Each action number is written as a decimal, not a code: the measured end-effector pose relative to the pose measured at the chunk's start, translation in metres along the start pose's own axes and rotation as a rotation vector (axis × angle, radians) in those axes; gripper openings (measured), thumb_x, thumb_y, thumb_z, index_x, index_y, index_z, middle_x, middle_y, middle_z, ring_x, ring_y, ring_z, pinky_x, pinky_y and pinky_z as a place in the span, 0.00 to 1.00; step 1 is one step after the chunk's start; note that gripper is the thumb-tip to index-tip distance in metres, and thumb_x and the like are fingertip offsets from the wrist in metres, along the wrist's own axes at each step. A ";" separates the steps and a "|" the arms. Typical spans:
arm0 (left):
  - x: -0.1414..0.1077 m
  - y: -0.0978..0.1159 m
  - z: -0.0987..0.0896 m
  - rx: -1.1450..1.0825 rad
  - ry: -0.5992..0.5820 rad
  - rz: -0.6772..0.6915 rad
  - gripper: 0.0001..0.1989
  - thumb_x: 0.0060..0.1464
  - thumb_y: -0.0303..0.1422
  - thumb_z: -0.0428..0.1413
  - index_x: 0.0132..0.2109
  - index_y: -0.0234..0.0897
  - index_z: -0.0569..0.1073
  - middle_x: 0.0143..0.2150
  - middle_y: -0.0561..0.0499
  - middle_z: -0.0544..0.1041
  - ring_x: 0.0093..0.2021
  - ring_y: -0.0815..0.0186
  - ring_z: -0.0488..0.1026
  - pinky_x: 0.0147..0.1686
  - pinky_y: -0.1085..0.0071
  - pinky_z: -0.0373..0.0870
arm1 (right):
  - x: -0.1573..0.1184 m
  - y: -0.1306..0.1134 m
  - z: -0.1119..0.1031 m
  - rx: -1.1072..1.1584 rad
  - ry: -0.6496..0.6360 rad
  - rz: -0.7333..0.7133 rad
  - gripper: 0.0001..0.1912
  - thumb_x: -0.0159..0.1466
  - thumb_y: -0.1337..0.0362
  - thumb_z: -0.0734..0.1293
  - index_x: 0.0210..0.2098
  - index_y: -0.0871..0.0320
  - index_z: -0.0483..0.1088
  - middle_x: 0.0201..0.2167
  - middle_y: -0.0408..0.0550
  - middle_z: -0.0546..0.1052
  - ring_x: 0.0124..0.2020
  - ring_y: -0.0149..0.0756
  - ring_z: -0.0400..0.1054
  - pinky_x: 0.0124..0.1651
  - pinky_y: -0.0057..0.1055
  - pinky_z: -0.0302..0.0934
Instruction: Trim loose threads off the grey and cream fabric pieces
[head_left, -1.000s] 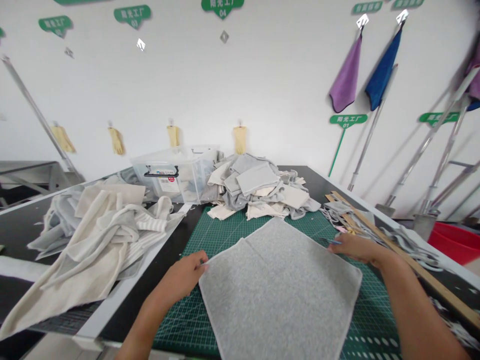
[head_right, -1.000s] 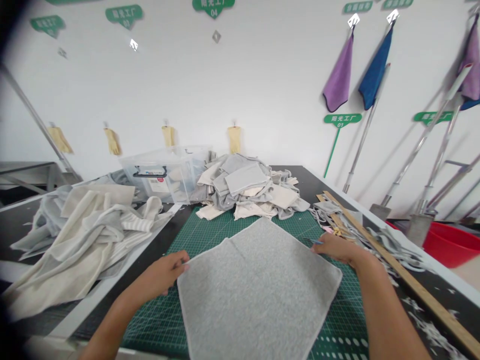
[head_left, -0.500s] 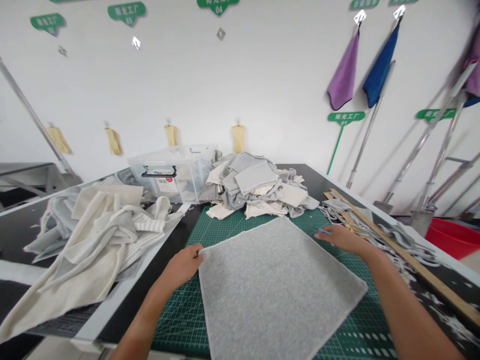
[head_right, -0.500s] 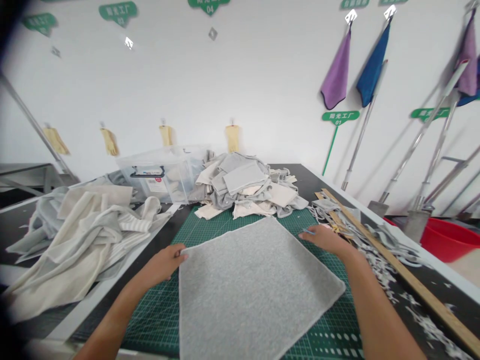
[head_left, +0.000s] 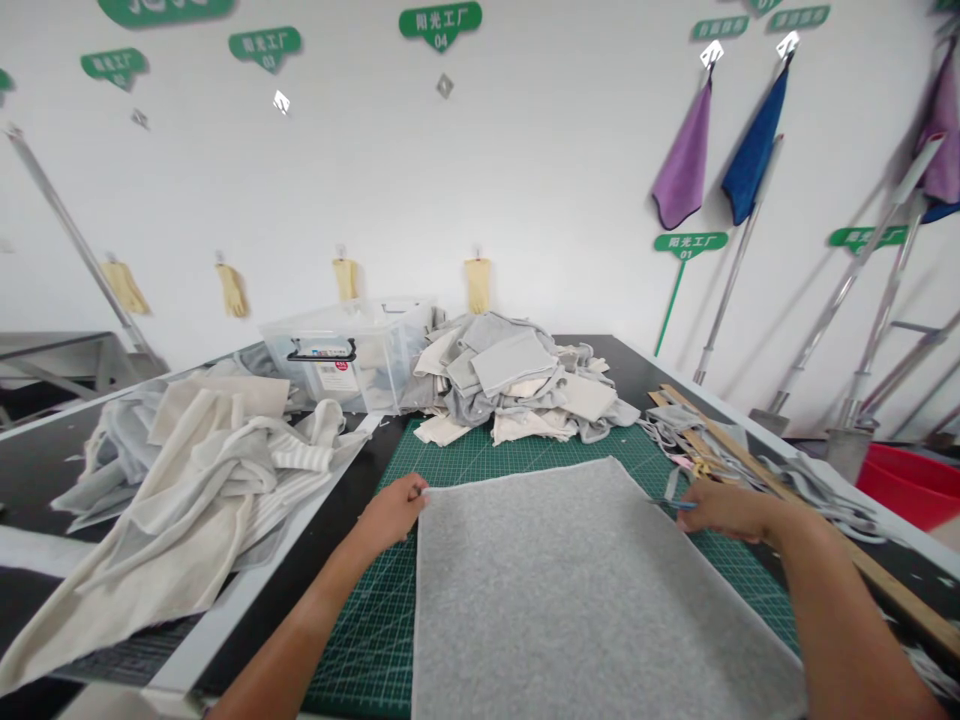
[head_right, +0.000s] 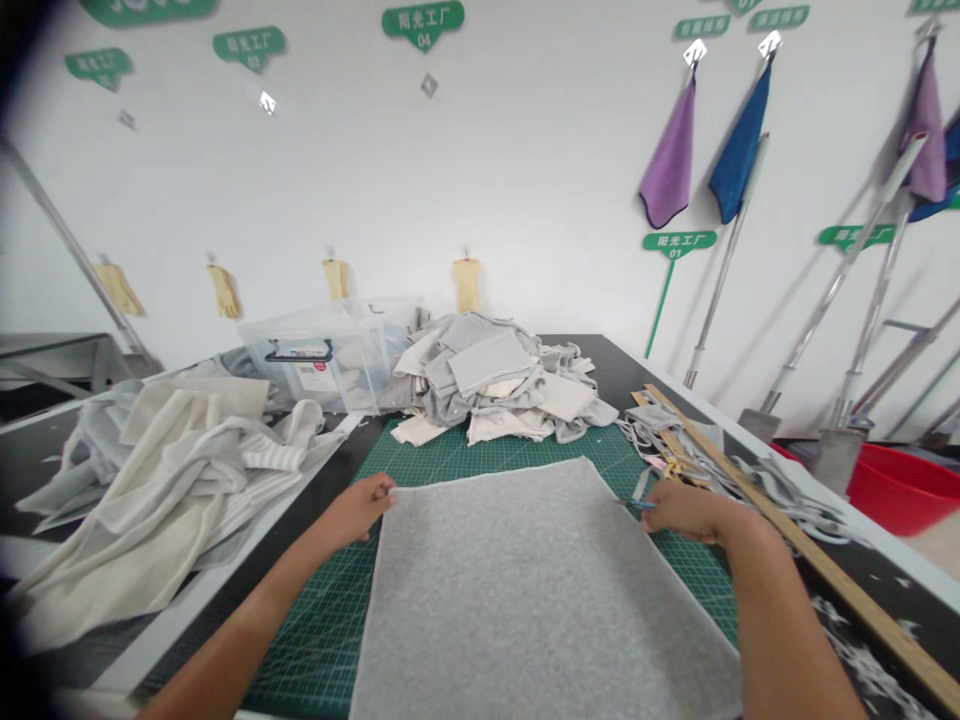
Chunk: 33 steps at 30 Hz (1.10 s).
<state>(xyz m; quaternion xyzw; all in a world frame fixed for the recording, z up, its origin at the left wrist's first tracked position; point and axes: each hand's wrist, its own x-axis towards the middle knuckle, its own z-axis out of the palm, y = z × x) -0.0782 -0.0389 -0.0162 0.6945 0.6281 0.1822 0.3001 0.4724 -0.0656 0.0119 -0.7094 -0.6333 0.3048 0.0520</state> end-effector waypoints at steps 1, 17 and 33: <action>0.005 0.003 0.002 -0.013 -0.009 0.006 0.13 0.61 0.39 0.49 0.48 0.38 0.70 0.38 0.50 0.75 0.29 0.69 0.72 0.20 0.81 0.65 | -0.002 -0.003 -0.001 0.041 -0.043 -0.008 0.13 0.52 0.53 0.71 0.24 0.57 0.71 0.13 0.36 0.57 0.14 0.26 0.48 0.19 0.25 0.42; 0.055 0.042 0.009 0.014 0.145 -0.001 0.12 0.64 0.38 0.50 0.49 0.39 0.72 0.38 0.50 0.79 0.35 0.66 0.76 0.32 0.75 0.69 | 0.023 0.002 0.013 0.083 -0.032 0.065 0.20 0.53 0.47 0.70 0.32 0.58 0.69 0.11 0.36 0.57 0.13 0.27 0.48 0.18 0.27 0.40; 0.058 0.020 0.015 0.073 0.175 0.114 0.12 0.64 0.41 0.50 0.42 0.40 0.75 0.41 0.51 0.81 0.40 0.64 0.76 0.35 0.72 0.61 | 0.020 -0.253 0.063 0.250 0.004 -0.564 0.30 0.65 0.35 0.58 0.34 0.56 0.67 0.26 0.41 0.63 0.29 0.31 0.57 0.32 0.27 0.53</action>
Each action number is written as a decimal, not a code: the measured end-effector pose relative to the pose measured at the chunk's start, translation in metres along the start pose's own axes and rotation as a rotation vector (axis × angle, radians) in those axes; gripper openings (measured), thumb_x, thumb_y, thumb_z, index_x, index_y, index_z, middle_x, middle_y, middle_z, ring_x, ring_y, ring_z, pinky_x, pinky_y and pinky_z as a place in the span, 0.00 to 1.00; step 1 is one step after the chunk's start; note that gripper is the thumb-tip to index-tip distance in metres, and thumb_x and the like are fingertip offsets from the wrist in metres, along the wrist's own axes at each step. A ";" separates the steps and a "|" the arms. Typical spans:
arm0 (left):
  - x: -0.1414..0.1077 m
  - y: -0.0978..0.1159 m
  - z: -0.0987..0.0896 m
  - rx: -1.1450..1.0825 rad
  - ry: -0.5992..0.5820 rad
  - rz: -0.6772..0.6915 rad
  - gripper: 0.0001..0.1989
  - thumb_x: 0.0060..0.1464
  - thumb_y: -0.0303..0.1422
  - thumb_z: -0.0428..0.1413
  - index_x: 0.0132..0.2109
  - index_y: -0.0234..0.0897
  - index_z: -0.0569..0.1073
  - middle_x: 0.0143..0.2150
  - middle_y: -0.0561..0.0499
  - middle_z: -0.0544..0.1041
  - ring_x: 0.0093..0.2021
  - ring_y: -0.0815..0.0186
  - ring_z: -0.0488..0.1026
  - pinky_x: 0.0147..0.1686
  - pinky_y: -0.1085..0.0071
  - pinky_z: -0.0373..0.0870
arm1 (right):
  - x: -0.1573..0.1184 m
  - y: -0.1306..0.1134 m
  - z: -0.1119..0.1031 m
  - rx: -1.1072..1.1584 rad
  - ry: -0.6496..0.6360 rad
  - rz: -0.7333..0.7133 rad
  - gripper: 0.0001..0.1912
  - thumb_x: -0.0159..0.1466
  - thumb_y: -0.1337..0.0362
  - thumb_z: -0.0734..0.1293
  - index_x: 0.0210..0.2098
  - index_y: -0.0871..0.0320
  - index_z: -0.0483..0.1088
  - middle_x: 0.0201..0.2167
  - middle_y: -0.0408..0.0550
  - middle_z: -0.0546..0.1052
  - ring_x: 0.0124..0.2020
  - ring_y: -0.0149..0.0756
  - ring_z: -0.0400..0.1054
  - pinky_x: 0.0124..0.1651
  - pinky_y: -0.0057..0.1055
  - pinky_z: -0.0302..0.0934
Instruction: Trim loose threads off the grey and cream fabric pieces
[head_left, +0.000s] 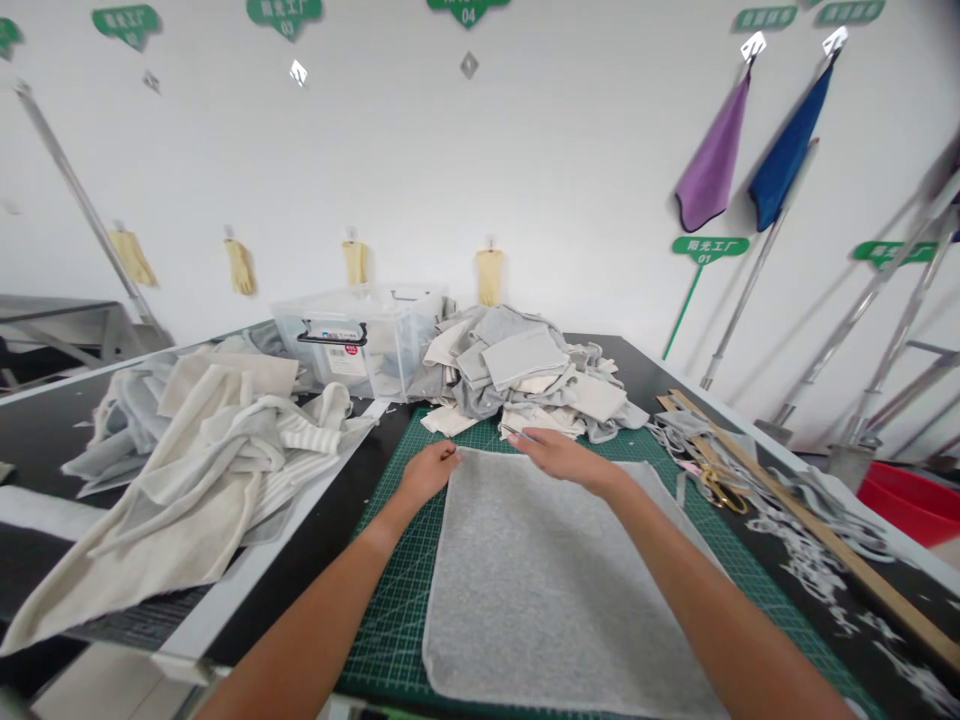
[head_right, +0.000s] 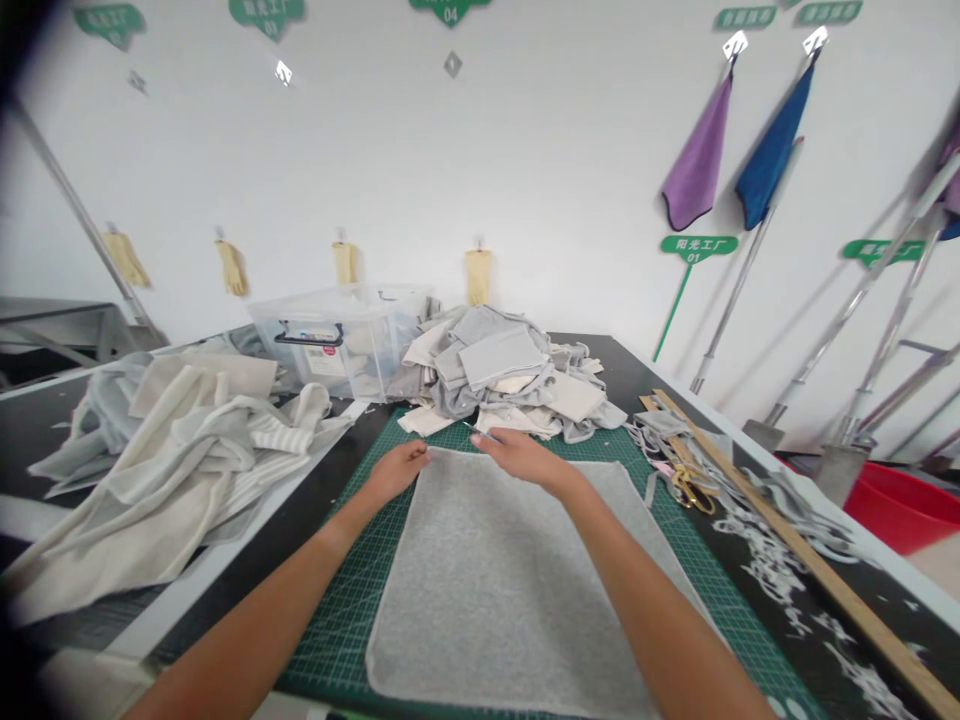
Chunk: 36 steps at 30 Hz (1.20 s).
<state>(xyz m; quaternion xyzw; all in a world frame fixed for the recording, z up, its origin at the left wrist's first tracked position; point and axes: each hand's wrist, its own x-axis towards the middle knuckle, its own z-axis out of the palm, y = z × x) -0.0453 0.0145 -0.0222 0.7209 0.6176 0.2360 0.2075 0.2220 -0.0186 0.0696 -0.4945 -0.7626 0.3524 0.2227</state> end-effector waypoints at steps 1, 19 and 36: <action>-0.002 -0.001 0.000 0.008 0.009 0.020 0.12 0.65 0.41 0.50 0.42 0.41 0.75 0.41 0.52 0.81 0.41 0.64 0.76 0.35 0.73 0.61 | 0.018 -0.001 0.016 -0.008 0.023 -0.051 0.30 0.66 0.35 0.57 0.30 0.56 0.64 0.25 0.40 0.62 0.29 0.32 0.57 0.32 0.27 0.52; -0.004 -0.008 0.010 -0.130 0.167 -0.067 0.11 0.63 0.39 0.52 0.49 0.44 0.75 0.44 0.50 0.82 0.45 0.61 0.77 0.40 0.71 0.64 | 0.069 0.031 0.112 -0.271 0.391 -0.078 0.26 0.73 0.42 0.48 0.41 0.50 0.68 0.29 0.42 0.75 0.33 0.36 0.70 0.34 0.27 0.50; 0.006 -0.018 0.016 -0.458 0.216 0.017 0.10 0.58 0.37 0.57 0.42 0.39 0.79 0.33 0.50 0.80 0.36 0.64 0.76 0.35 0.73 0.69 | 0.070 0.034 0.115 -0.501 0.381 -0.086 0.25 0.73 0.42 0.51 0.38 0.53 0.68 0.31 0.45 0.78 0.33 0.35 0.72 0.32 0.28 0.45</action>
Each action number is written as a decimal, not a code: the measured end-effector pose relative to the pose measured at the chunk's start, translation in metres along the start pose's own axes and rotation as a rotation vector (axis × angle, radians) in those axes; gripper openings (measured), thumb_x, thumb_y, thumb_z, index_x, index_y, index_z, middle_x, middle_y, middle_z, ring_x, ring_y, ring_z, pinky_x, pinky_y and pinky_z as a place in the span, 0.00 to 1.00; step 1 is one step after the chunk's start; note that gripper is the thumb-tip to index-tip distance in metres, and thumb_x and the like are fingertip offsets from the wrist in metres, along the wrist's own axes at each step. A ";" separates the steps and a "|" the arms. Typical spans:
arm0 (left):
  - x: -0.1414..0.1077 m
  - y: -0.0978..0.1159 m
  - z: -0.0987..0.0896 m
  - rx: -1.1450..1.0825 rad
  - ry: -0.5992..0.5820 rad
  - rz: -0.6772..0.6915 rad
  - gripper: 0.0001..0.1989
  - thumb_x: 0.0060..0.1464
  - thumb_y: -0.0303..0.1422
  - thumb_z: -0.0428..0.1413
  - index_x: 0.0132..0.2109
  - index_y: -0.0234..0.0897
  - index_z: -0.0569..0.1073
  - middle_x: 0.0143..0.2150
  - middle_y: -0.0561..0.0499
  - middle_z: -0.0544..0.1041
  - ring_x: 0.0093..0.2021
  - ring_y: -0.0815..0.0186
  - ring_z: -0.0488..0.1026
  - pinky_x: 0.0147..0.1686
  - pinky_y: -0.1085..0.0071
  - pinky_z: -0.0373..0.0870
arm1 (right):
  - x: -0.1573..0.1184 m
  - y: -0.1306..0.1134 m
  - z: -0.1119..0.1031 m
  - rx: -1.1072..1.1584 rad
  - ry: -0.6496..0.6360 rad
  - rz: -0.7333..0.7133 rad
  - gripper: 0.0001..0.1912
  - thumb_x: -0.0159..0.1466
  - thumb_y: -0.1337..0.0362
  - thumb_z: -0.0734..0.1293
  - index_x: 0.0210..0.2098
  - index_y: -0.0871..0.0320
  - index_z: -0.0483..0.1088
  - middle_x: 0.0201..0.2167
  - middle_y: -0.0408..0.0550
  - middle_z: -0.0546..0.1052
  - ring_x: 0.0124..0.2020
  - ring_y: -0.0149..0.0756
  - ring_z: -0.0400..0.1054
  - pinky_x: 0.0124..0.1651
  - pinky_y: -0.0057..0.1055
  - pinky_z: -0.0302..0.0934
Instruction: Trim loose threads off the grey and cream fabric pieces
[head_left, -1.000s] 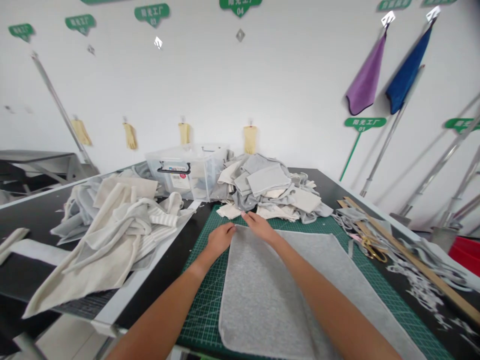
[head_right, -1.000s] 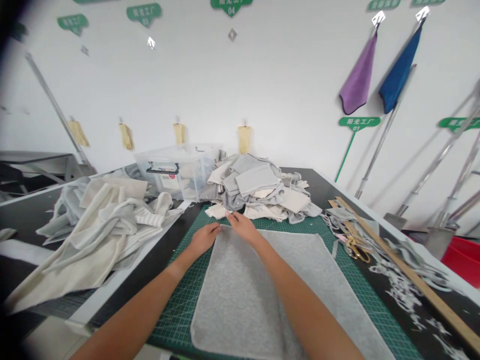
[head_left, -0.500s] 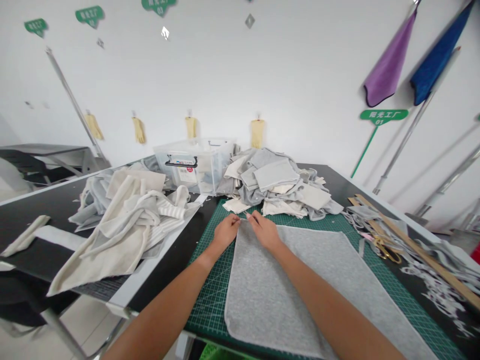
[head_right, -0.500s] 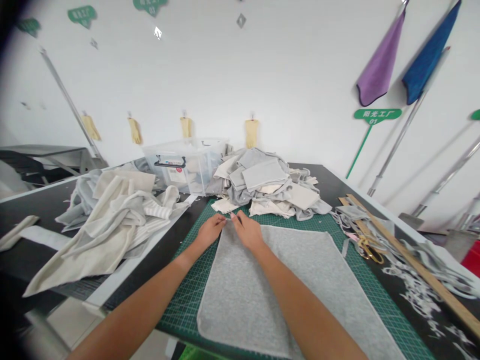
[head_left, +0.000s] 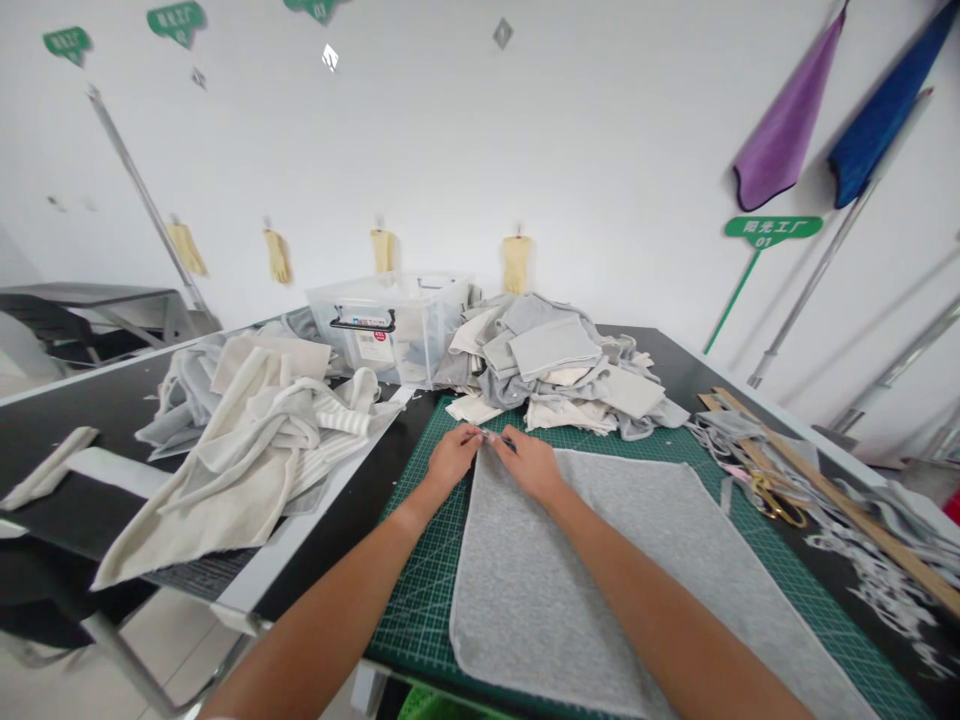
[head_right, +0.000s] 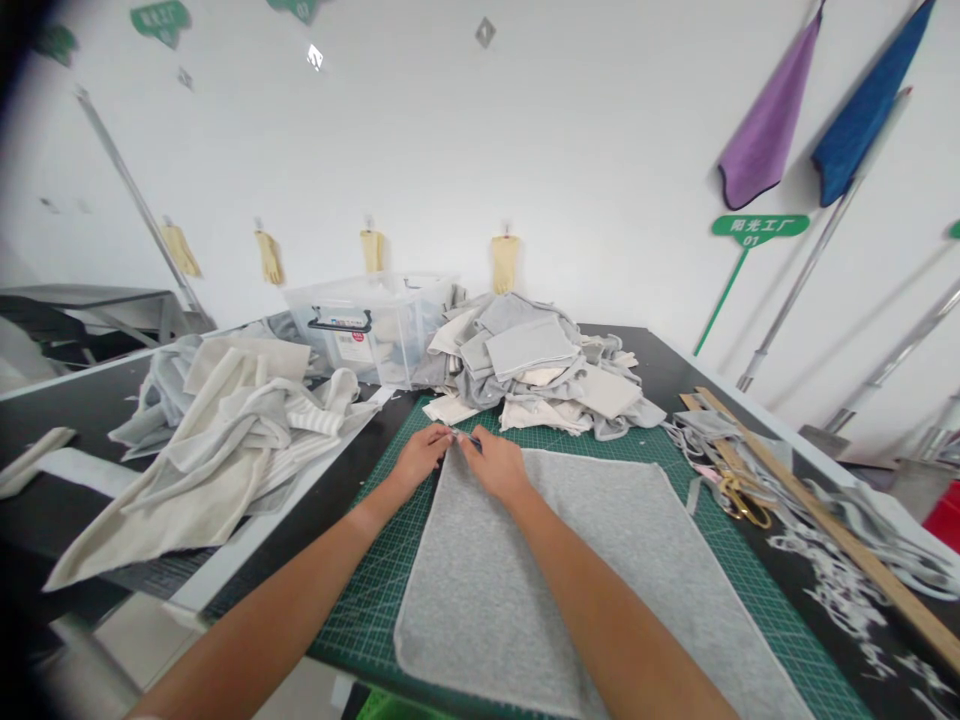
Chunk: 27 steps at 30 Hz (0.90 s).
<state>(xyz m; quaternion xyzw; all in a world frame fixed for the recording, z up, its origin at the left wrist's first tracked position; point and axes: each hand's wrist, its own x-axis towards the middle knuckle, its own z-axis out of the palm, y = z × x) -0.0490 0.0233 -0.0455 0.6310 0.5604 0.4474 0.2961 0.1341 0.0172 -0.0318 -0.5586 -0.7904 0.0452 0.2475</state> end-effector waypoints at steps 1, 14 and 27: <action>0.000 0.000 0.000 -0.020 -0.006 0.004 0.10 0.58 0.38 0.56 0.42 0.38 0.79 0.33 0.50 0.80 0.35 0.64 0.76 0.34 0.73 0.69 | 0.000 0.000 0.000 -0.004 0.000 -0.001 0.25 0.73 0.42 0.51 0.38 0.53 0.68 0.31 0.45 0.78 0.33 0.35 0.72 0.32 0.28 0.45; 0.000 -0.006 0.003 -0.101 -0.056 -0.034 0.16 0.59 0.43 0.54 0.44 0.36 0.78 0.35 0.50 0.79 0.30 0.67 0.72 0.28 0.76 0.65 | -0.002 -0.004 -0.005 -0.048 -0.053 0.000 0.27 0.74 0.42 0.48 0.40 0.53 0.67 0.32 0.46 0.79 0.34 0.36 0.73 0.33 0.29 0.45; -0.001 -0.004 0.004 -0.091 -0.050 -0.026 0.16 0.59 0.43 0.53 0.43 0.36 0.78 0.34 0.51 0.80 0.30 0.68 0.73 0.30 0.74 0.66 | 0.001 0.001 -0.004 0.131 0.016 0.111 0.27 0.73 0.42 0.49 0.38 0.53 0.68 0.30 0.45 0.77 0.34 0.36 0.71 0.34 0.27 0.48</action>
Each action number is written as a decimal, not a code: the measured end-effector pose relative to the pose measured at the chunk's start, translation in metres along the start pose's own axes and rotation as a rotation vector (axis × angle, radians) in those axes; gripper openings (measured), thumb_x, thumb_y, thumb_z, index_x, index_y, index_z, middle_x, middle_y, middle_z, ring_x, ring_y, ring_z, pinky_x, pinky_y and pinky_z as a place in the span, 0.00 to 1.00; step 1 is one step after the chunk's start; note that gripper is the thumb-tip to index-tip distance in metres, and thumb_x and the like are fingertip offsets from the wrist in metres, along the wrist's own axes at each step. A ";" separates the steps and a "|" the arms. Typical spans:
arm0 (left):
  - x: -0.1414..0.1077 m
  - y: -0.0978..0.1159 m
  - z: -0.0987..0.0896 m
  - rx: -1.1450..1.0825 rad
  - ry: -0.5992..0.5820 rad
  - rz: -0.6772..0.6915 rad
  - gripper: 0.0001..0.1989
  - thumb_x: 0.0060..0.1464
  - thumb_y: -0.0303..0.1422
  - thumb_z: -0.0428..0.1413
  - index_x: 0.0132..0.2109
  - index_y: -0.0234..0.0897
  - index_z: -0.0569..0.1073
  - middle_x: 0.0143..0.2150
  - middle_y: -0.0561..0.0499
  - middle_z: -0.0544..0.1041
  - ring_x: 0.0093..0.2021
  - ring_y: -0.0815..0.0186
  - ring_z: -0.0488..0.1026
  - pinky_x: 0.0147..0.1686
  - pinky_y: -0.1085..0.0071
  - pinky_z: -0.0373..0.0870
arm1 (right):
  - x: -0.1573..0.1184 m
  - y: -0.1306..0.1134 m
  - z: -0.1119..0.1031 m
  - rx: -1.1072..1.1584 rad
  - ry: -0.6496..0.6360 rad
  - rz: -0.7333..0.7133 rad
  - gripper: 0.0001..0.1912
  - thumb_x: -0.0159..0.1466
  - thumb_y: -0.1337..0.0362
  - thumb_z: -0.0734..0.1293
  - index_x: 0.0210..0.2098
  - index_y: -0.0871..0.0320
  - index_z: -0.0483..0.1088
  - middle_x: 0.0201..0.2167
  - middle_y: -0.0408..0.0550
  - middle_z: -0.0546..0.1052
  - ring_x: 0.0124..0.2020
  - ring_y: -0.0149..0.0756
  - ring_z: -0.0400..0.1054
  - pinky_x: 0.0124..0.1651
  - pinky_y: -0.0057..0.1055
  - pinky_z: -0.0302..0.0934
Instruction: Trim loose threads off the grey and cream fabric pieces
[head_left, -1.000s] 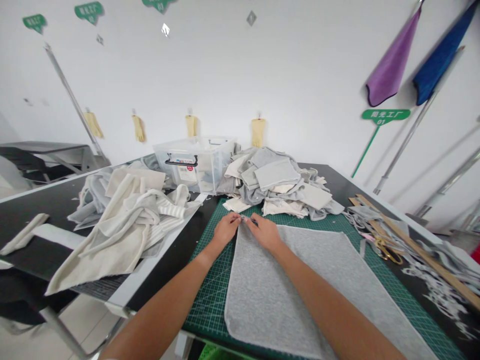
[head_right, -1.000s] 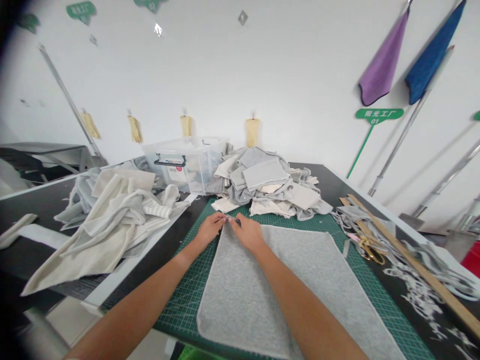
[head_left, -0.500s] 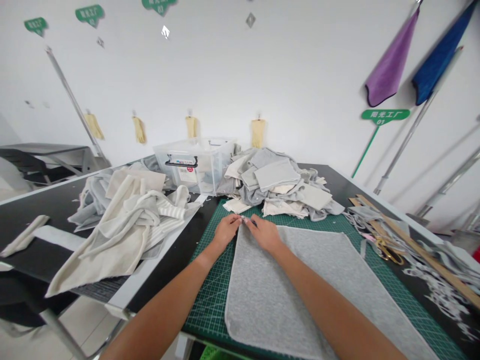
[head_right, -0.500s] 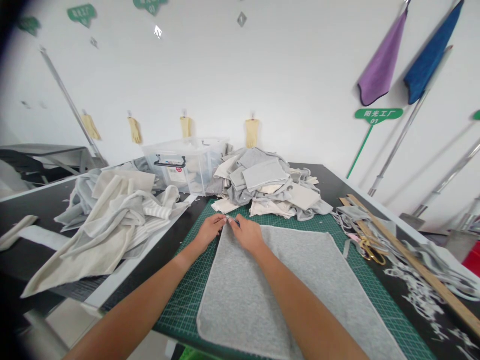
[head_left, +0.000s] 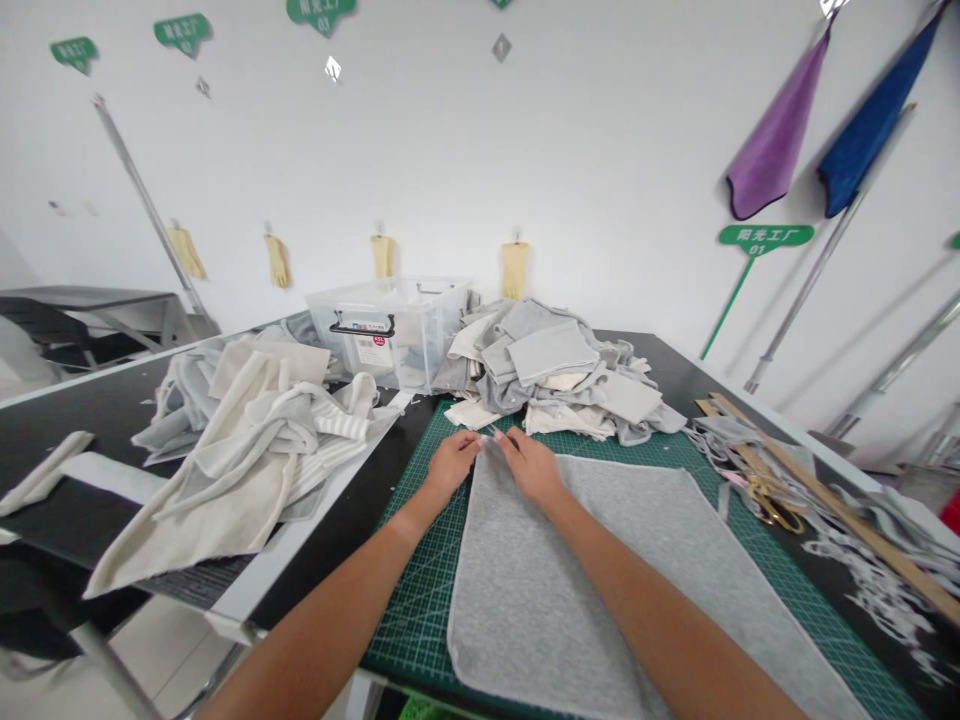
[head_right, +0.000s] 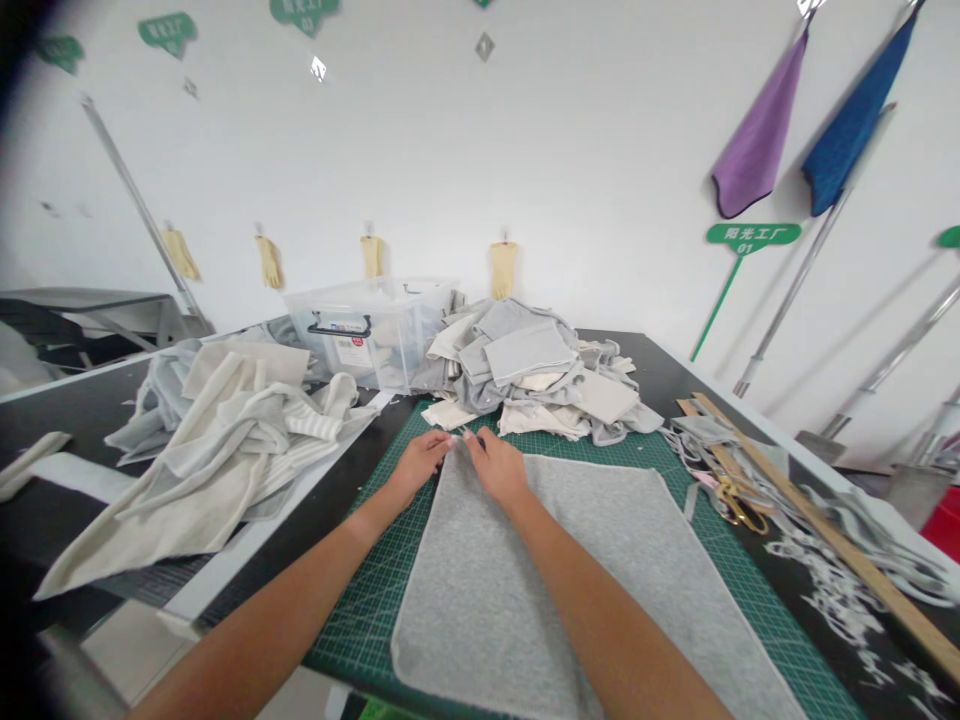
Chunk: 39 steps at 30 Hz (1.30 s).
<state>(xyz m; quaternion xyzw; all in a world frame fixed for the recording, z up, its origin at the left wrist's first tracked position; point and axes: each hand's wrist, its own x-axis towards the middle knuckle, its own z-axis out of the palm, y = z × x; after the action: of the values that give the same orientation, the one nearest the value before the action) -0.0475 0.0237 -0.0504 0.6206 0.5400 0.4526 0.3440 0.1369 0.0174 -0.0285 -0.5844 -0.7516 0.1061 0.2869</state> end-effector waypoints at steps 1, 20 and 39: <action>0.000 0.001 0.000 -0.002 -0.004 0.010 0.15 0.59 0.42 0.53 0.43 0.36 0.78 0.34 0.51 0.80 0.31 0.67 0.73 0.31 0.74 0.66 | 0.002 0.002 0.000 0.038 0.018 0.024 0.27 0.73 0.42 0.50 0.37 0.53 0.68 0.30 0.45 0.76 0.33 0.35 0.70 0.34 0.27 0.49; -0.005 0.021 -0.001 0.056 -0.013 0.047 0.14 0.58 0.41 0.56 0.41 0.36 0.79 0.33 0.50 0.79 0.37 0.62 0.74 0.37 0.71 0.69 | 0.024 0.026 -0.015 0.458 -0.273 -0.076 0.26 0.65 0.42 0.60 0.24 0.57 0.69 0.16 0.38 0.58 0.20 0.29 0.53 0.24 0.26 0.44; -0.001 0.009 0.000 -0.041 -0.074 0.059 0.17 0.58 0.43 0.54 0.41 0.34 0.80 0.32 0.51 0.79 0.32 0.67 0.72 0.34 0.73 0.66 | 0.017 0.022 -0.014 0.316 -0.202 -0.224 0.28 0.68 0.41 0.57 0.25 0.57 0.67 0.23 0.40 0.68 0.28 0.31 0.61 0.31 0.27 0.49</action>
<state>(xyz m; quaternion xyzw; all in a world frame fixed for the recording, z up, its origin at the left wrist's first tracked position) -0.0441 0.0207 -0.0421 0.6452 0.4992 0.4504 0.3629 0.1600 0.0379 -0.0230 -0.4312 -0.8109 0.2482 0.3081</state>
